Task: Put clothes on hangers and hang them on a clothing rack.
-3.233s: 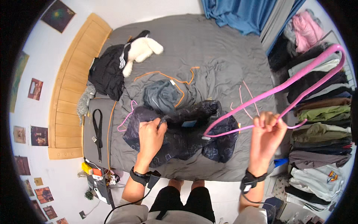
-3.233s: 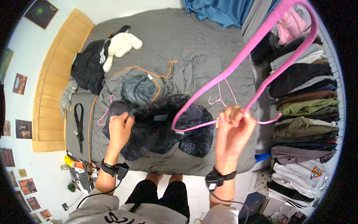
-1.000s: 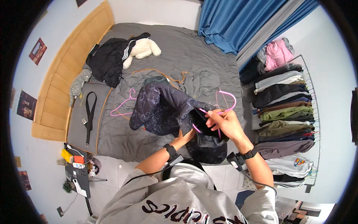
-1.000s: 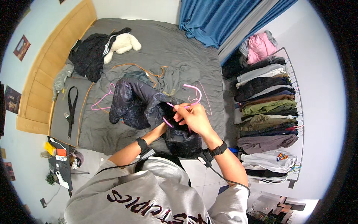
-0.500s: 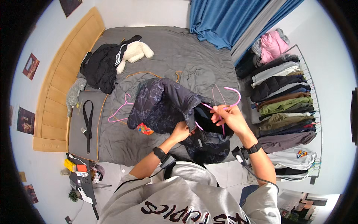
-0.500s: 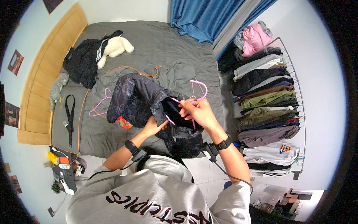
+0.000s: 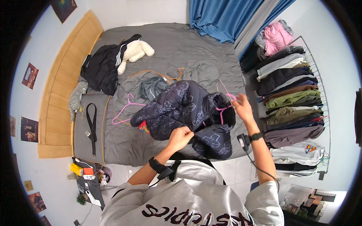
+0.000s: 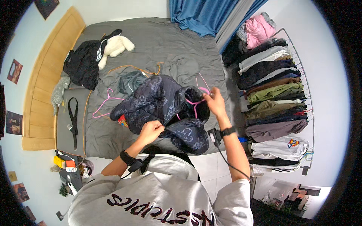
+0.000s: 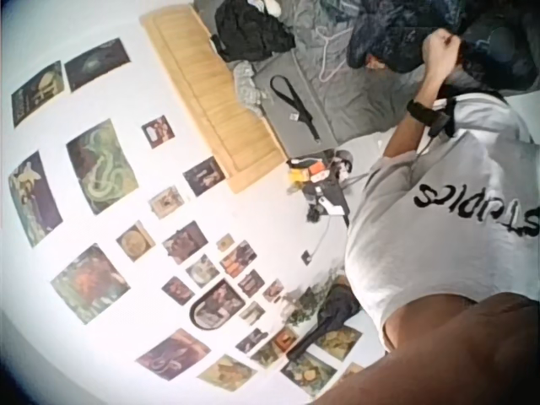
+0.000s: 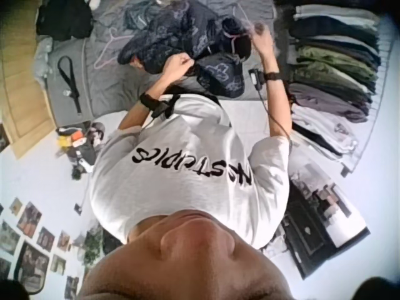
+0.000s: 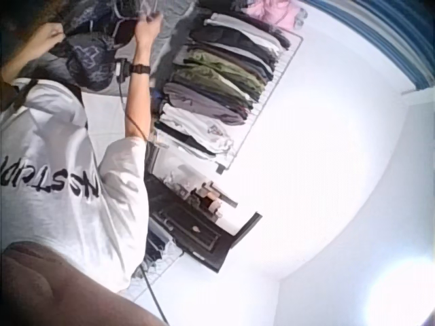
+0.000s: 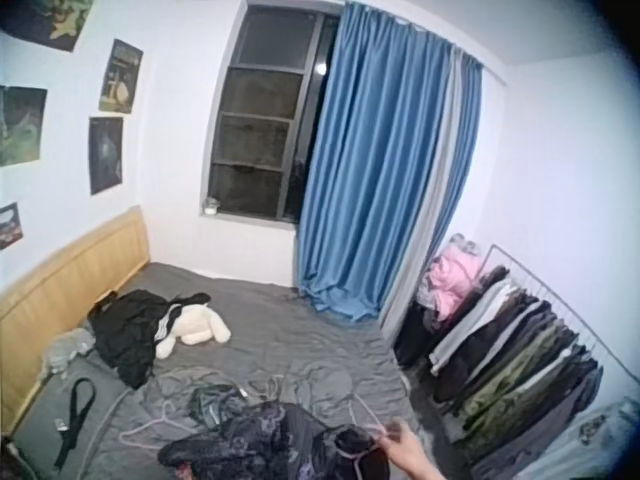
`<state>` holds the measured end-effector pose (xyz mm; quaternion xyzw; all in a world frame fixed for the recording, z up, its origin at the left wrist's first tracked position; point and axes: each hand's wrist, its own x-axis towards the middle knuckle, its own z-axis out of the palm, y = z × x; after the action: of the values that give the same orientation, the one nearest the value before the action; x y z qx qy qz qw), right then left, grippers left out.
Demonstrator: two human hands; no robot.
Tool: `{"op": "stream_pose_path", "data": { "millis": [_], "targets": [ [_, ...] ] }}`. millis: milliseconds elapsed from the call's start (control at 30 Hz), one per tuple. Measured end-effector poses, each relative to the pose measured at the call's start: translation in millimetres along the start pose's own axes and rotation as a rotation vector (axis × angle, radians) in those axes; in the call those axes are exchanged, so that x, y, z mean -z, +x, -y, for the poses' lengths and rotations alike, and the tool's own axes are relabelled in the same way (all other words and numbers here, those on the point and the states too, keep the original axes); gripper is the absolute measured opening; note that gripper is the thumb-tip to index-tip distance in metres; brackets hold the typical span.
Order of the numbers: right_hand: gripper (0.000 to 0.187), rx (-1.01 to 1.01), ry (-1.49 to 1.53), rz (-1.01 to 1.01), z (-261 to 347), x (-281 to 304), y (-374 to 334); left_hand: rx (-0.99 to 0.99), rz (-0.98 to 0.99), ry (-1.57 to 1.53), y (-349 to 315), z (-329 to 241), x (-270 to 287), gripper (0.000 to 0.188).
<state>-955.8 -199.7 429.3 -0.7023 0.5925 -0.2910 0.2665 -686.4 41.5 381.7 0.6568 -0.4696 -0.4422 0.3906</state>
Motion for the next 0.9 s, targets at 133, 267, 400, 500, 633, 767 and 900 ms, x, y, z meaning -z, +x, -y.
{"op": "stream_pose_path", "data": {
  "millis": [133,267,400,500,633,767,900],
  "targets": [
    [0.036,0.328,0.01,0.047,131,0,-78,0.055,-0.012,0.036,15,17,-4,0.031],
    [0.035,0.458,-0.191,0.382,115,-37,-147,0.033,0.092,0.107,30,10,-27,0.031],
    [0.025,0.362,-0.257,0.35,78,-69,-178,0.029,0.181,0.166,27,9,-40,0.03],
    [0.019,0.289,-0.252,0.366,65,-73,-183,0.025,0.238,0.129,27,16,-43,0.025],
    [0.014,0.304,-0.19,0.316,42,-77,-174,-0.071,0.344,-0.377,26,48,-49,0.028],
    [0.013,0.231,-0.133,0.313,30,-68,-164,-0.028,0.315,-0.03,23,24,-25,0.041],
    [0.016,0.207,-0.122,0.339,40,-71,-171,-0.366,0.149,0.422,25,27,-55,0.046]
  ]
}}
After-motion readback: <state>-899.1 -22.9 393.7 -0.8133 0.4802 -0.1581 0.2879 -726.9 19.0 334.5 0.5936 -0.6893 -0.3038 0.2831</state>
